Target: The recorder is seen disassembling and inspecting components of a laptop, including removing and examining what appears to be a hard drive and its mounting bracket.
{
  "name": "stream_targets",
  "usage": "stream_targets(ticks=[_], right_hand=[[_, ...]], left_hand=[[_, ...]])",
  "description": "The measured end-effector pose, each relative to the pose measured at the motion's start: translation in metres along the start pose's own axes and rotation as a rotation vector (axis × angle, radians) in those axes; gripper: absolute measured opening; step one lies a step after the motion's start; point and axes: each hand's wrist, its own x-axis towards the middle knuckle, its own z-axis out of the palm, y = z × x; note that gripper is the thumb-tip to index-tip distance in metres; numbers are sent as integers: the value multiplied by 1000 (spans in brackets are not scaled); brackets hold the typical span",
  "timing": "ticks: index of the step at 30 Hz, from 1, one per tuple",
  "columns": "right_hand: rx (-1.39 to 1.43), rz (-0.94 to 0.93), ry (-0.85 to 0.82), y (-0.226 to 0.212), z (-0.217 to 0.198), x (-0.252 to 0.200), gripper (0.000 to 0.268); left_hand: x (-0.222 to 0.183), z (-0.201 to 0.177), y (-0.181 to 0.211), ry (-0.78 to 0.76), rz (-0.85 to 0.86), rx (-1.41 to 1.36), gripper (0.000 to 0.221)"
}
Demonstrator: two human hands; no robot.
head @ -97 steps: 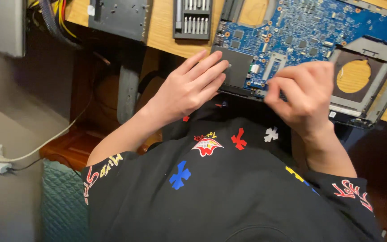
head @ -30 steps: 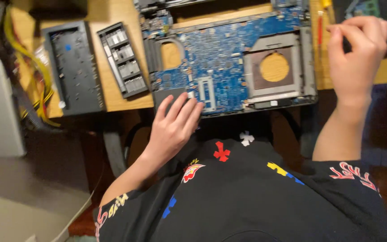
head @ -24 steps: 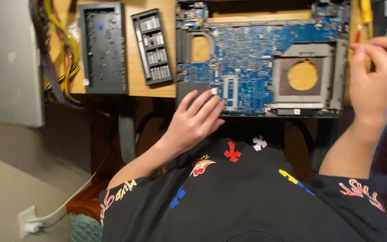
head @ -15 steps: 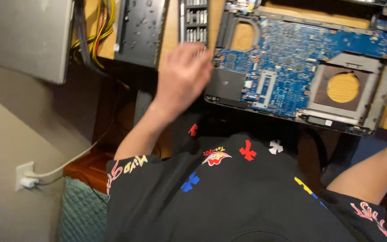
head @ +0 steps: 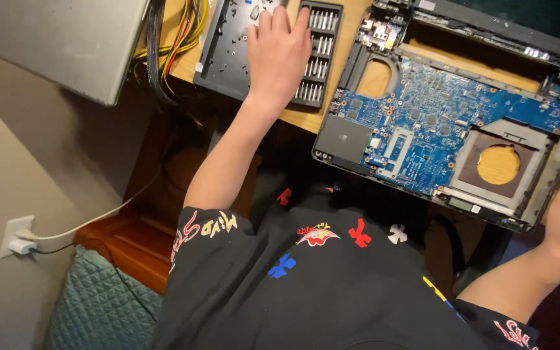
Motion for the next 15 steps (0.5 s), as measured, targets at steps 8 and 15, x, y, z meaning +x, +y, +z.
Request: stream_targets(ticks=[8, 15], right_hand=[[-41, -495, 183, 50, -1, -1, 21], [62, -457, 206, 7, -10, -8, 21]], left_hand=[[9, -5, -4, -96, 42, -42, 27], [13, -7, -4, -79, -53, -182, 19]])
